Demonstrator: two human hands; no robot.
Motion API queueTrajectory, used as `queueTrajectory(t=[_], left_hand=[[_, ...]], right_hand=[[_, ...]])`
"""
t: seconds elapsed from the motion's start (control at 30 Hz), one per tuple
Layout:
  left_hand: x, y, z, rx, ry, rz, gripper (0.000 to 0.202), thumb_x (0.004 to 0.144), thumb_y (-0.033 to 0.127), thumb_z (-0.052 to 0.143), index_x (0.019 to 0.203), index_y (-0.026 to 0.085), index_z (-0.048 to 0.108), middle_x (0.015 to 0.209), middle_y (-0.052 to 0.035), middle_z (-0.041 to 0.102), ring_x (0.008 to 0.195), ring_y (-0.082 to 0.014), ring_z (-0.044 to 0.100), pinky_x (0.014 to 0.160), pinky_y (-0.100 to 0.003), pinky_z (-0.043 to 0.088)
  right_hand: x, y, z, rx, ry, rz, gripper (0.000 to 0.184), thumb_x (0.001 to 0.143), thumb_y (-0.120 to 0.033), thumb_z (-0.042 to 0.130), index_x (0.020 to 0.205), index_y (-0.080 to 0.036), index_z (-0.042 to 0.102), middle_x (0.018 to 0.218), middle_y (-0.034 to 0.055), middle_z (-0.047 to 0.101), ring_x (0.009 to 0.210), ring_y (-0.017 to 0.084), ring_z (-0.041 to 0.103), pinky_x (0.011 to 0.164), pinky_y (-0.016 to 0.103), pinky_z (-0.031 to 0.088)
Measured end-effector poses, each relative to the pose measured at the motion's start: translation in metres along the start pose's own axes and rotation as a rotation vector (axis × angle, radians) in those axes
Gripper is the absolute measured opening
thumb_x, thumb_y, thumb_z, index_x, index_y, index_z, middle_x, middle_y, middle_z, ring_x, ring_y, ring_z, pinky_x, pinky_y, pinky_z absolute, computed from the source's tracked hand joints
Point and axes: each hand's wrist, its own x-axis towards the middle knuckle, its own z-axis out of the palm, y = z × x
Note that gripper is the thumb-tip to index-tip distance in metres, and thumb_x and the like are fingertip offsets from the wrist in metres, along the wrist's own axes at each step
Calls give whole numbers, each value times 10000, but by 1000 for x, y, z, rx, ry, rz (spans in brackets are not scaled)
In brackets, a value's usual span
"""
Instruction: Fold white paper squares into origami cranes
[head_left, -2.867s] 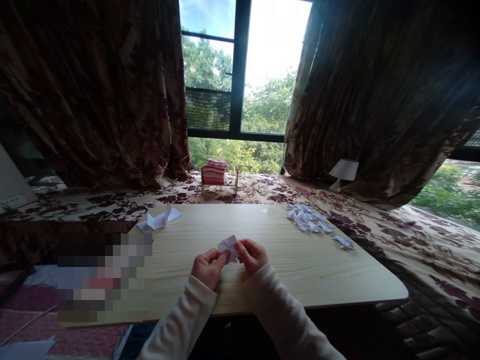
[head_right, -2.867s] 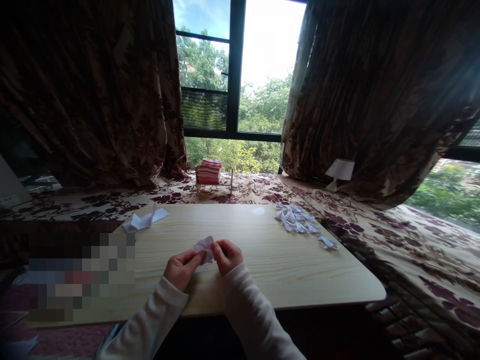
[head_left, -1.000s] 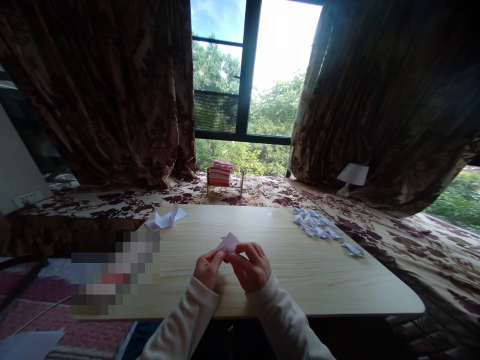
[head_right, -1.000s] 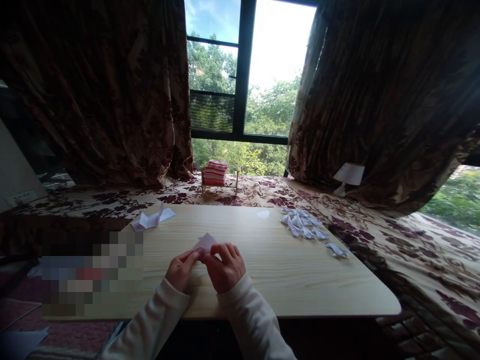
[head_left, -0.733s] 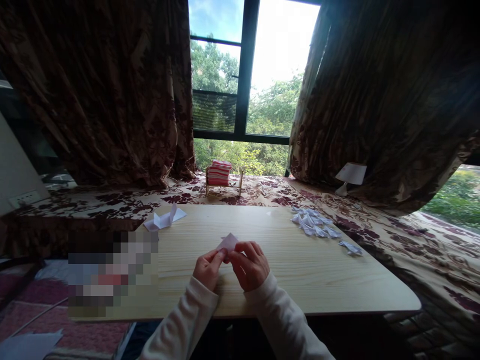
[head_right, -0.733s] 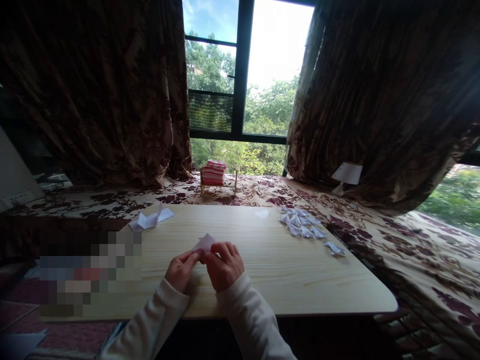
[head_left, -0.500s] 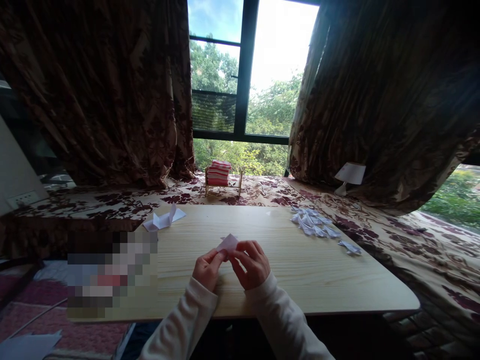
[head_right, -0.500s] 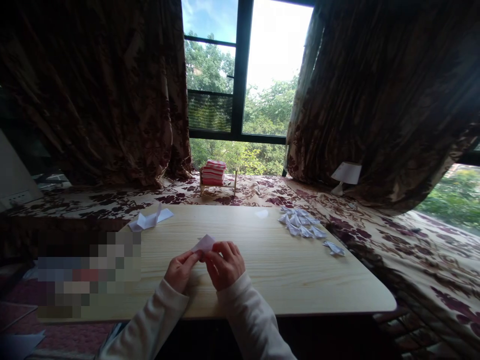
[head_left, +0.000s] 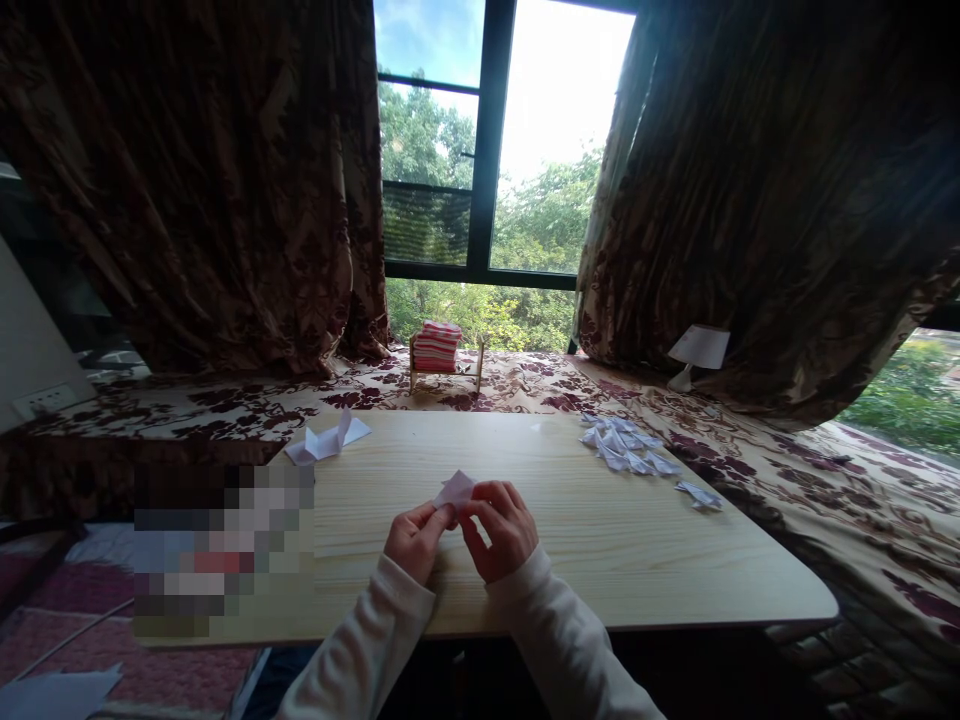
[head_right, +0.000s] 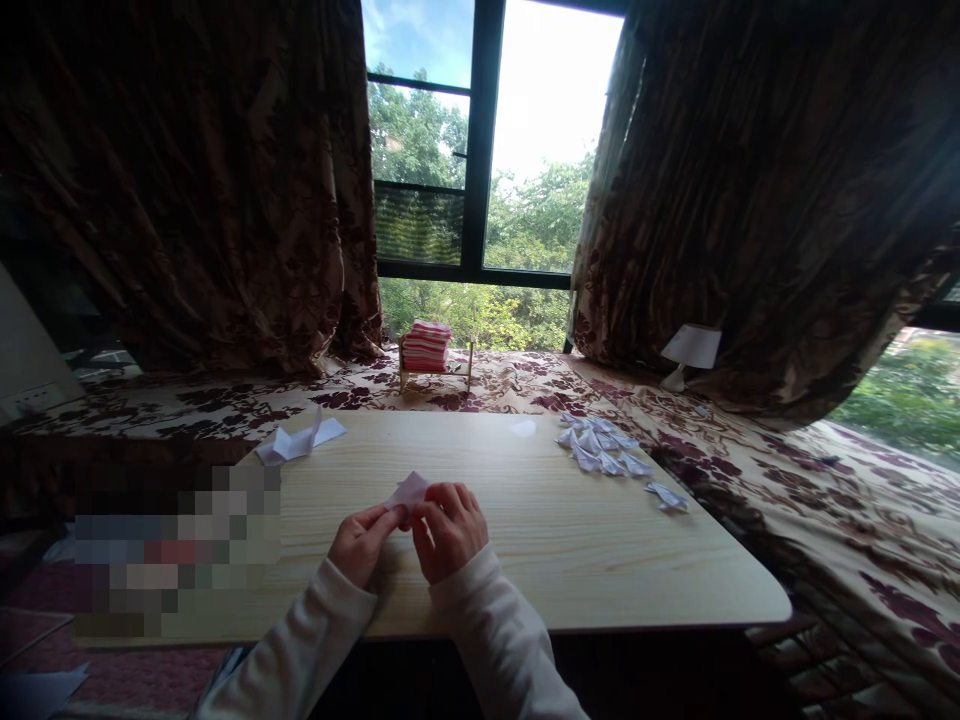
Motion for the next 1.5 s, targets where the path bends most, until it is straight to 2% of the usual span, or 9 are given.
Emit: queueTrajectory(t=[0.3, 0.43, 0.53, 0.83, 1.07, 1.23, 1.5], left_hand=[[-1, 7, 5, -75, 21, -36, 186, 570, 304, 640, 616, 132, 696, 596, -35, 661, 686, -196, 593, 688, -271, 444], [-1, 7, 4, -76, 86, -61, 159, 576, 295, 639, 546, 142, 672, 560, -13, 643, 649, -173, 584, 681, -256, 441], [-1, 6, 3, -83, 102, -68, 156, 572, 294, 647, 567, 141, 674, 568, -5, 642, 645, -163, 580, 686, -250, 439], [0, 1, 5, -102, 43, -41, 246, 564, 316, 669, 718, 127, 698, 608, -15, 655, 686, -188, 586, 691, -271, 451], [-2, 1, 6, -69, 40, -28, 179, 579, 311, 668, 596, 133, 677, 543, 13, 610, 587, -133, 529, 608, -223, 422], [-2, 1, 7, -51, 25, -23, 200, 587, 323, 659, 534, 132, 640, 540, 5, 596, 585, -132, 521, 604, -226, 418], [-1, -4, 6, 15, 35, -11, 232, 603, 348, 656, 641, 120, 671, 544, 7, 583, 570, -128, 502, 561, -220, 396]], right_hand=[[-2, 10, 7, 72, 80, 106, 30, 742, -221, 562, 737, -192, 567, 815, 53, 536, 779, 191, 494, 684, 336, 420], [-5, 12, 8, 144, 101, 204, 64, 760, -217, 527, 709, -181, 543, 755, 29, 523, 641, 133, 500, 594, 270, 424], [-7, 13, 9, 202, 78, 284, 144, 776, -221, 493, 646, -179, 536, 651, -6, 498, 527, 95, 469, 503, 226, 387], [-5, 8, 12, 414, -25, 465, 195, 751, -274, 525, 603, -159, 580, 581, -18, 479, 495, 87, 425, 463, 210, 357], [-5, 10, 14, 604, -54, 634, 224, 733, -340, 549, 617, -151, 576, 530, -23, 494, 475, 90, 431, 450, 211, 358], [-6, 15, 16, 689, -71, 731, 275, 714, -399, 561, 612, -145, 581, 482, -27, 502, 449, 91, 433, 448, 215, 362], [-3, 13, 10, 728, -55, 778, 255, 676, -386, 592, 582, -149, 590, 461, -40, 471, 448, 85, 405, 443, 212, 333]])
